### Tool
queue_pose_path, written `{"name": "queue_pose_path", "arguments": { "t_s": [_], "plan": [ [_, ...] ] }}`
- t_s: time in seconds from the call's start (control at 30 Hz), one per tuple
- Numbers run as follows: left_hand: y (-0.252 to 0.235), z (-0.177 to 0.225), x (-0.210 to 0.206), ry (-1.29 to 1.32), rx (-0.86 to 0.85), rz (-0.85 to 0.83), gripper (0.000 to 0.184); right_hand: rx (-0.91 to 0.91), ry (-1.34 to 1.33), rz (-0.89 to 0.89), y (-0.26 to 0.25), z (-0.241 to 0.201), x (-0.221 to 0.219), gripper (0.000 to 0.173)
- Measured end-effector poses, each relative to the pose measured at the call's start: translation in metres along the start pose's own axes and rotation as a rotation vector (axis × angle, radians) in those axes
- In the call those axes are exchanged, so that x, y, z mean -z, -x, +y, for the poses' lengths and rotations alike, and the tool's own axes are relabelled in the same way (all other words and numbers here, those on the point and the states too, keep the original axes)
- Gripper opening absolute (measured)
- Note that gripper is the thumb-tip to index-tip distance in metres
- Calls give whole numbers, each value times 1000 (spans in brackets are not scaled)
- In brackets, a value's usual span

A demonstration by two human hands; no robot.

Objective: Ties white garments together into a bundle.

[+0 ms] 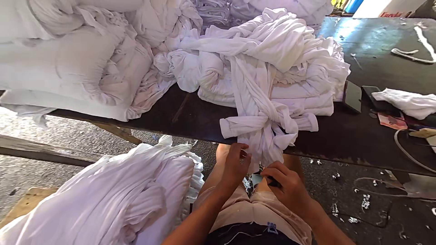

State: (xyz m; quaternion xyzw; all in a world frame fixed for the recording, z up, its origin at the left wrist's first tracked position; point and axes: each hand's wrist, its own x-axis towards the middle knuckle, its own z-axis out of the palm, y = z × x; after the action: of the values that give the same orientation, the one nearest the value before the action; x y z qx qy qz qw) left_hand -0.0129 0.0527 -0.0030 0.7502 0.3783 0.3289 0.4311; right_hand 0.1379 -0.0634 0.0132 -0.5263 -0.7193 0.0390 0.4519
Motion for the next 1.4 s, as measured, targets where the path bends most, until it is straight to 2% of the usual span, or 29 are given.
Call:
{"name": "queue_pose_path", "arguments": {
  "t_s": [0.1, 0.2, 0.27, 0.33, 0.43, 0.6, 0.67, 0.73, 0.77, 0.87, 0.93, 1.0, 1.07, 1.17, 1.23, 1.3, 1.4],
  "plan": [
    [-9, -1, 10, 23, 18, 120, 37, -15, 3, -2, 1, 1, 2, 14],
    [-15, 1, 18, 102, 104, 151, 38, -61, 30, 35, 3, 2, 0, 13],
    [-12, 1, 18, 124, 147, 73, 35, -113, 39, 85, 3, 3, 0, 13],
    [-6, 1, 14, 128, 209, -85, 34, -163, 37, 134, 3, 4, 0, 14],
    [3, 1, 3, 175, 310, -262, 42, -216, 39, 160, 3, 7, 1, 17],
    [9, 5, -4, 195, 284, -285, 38, -242, 67, 133, 8, 13, 1, 19],
    [10, 10, 1, 265, 276, -274, 38, -216, 91, 59, 12, 12, 0, 29],
    [14, 12, 5, 365, 236, -232, 41, -177, 99, -26, 18, 9, -6, 44],
    [16, 13, 7, 408, 219, -215, 42, -154, 100, -49, 22, 8, -11, 46],
    [25, 16, 13, 454, 151, -157, 32, -87, 107, 2, 28, 11, -20, 24],
    [33, 14, 15, 402, 11, -134, 23, -96, 87, 73, 26, 11, -18, 13],
    [40, 13, 14, 248, -193, -162, 32, -131, 32, 124, 21, 7, -14, 13],
    [43, 16, 10, 101, -326, -136, 38, -165, -68, 154, 16, 1, -11, 15],
    [34, 11, 8, 67, -356, 48, 23, -171, -181, 147, 10, -11, -9, 18],
    [23, 10, 13, 133, -287, 147, 18, -147, -196, 115, 7, -17, -7, 18],
    [17, 15, 19, 281, -152, 136, 19, -147, -181, 115, 3, -16, -4, 19],
    [12, 35, 30, 847, 284, -183, 30, -223, -141, 177, -8, -3, 2, 23]
  ]
}}
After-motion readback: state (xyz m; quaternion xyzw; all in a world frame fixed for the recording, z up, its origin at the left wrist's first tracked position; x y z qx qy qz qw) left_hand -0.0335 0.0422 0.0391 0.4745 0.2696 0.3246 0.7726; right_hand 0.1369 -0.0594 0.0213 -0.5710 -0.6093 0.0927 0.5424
